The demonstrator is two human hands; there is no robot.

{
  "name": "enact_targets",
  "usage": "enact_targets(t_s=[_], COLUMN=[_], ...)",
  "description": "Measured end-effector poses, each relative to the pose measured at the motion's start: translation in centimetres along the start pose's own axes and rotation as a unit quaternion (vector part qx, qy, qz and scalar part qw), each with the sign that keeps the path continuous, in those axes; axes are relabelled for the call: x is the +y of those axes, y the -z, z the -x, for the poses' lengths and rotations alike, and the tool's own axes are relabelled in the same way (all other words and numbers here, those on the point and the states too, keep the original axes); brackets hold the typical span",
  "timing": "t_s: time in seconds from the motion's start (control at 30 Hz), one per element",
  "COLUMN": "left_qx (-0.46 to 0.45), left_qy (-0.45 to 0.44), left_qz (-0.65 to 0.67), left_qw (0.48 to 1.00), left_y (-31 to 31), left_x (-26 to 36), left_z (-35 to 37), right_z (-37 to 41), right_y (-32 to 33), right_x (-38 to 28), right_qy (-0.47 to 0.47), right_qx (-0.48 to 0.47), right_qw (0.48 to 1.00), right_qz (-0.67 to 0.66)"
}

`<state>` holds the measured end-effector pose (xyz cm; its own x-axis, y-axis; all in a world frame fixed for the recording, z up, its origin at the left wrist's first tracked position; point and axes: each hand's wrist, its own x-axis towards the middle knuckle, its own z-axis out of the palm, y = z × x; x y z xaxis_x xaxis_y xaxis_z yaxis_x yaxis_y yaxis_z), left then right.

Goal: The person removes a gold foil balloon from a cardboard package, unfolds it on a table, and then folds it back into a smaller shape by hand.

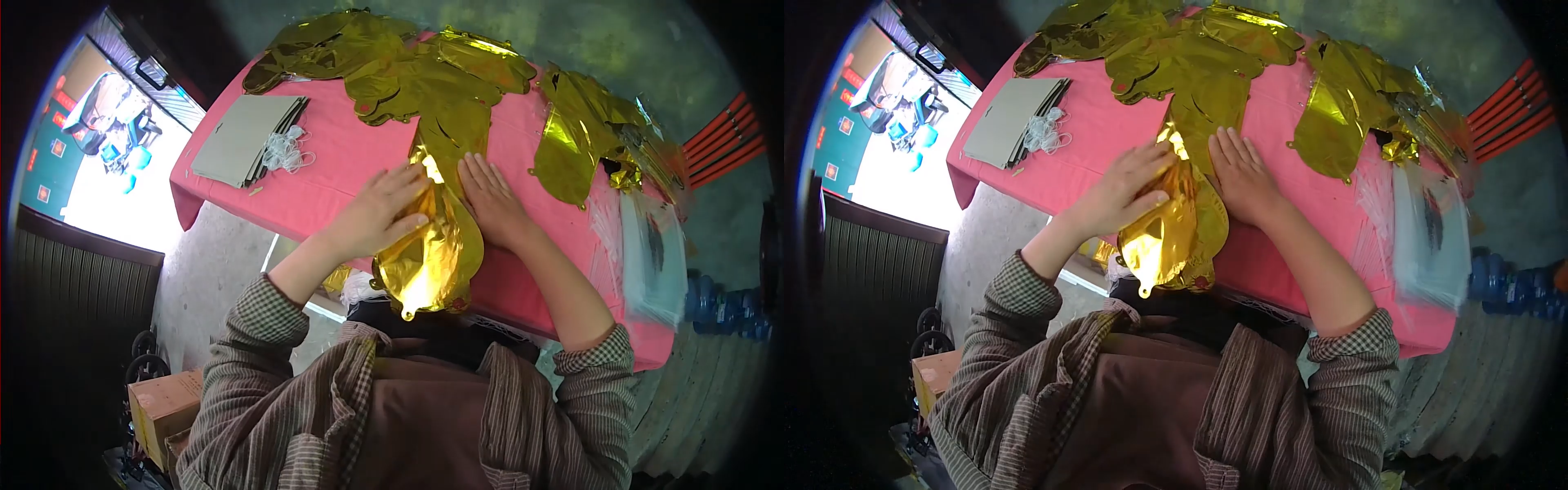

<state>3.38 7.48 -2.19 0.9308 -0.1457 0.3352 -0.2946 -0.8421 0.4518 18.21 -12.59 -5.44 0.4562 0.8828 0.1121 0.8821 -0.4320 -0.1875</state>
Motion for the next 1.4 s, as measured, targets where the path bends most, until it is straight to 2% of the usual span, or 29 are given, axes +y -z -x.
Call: enact_targets(t_s=[0.07,0.1,0.23,0.3,0.47,0.57,0.63,0.7,0.8,0.87,0.9,0.97,1.4], left_qx=[-0.078,-0.1,-0.099,-0.119,-0.127,-0.108,-0.078,-0.055,-0.084,-0.097,-0.098,-0.081,-0.078], left_qy=[-0.025,0.0,0.011,-0.034,-0.016,0.014,0.059,0.064,0.049,-0.009,-0.007,-0.017,-0.02], left_qz=[-0.097,-0.076,-0.058,-0.109,-0.09,-0.026,0.211,0.224,0.215,0.055,0.056,-0.034,-0.098], left_qw=[0.992,0.992,0.993,0.986,0.988,0.994,0.973,0.971,0.972,0.994,0.994,0.996,0.992], left_y=[-0.7,-0.8,-0.1,-0.5,-0.7,0.2,1.1,1.7,1.8,0.9,0.4,-0.3,-0.5], left_x=[0.3,0.2,0.2,0.2,0.5,0.6,-0.2,-0.8,-1.4,-1.2,-1.0,-0.3,0.2], left_z=[-0.2,-0.4,-0.8,-0.7,-0.9,-1.2,-1.4,-1.5,-1.2,-1.1,-1.0,-1.0,-0.8], right_z=[0.1,0.0,0.0,0.1,-0.1,0.0,0.0,-0.1,0.0,0.0,0.0,0.0,0.0], right_y=[-0.1,-0.2,-0.1,0.0,-0.1,-0.1,0.1,0.1,-0.1,0.1,0.0,0.0,0.1], right_x=[0.1,0.2,0.1,-0.1,0.1,0.2,0.1,0.1,0.4,0.2,0.1,0.1,0.0], right_qy=[0.015,0.014,0.006,0.002,0.006,0.008,0.003,0.0,0.011,0.007,0.007,0.007,0.007], right_qx=[0.013,0.013,0.007,0.003,-0.001,0.004,-0.003,-0.007,0.001,0.001,-0.001,0.002,-0.007], right_qw=[1.0,1.0,1.0,1.0,1.0,1.0,1.0,1.0,1.0,1.0,1.0,1.0,1.0], right_qz=[0.009,0.01,0.015,0.009,0.016,0.004,-0.001,-0.005,-0.001,-0.002,-0.004,0.012,0.025])
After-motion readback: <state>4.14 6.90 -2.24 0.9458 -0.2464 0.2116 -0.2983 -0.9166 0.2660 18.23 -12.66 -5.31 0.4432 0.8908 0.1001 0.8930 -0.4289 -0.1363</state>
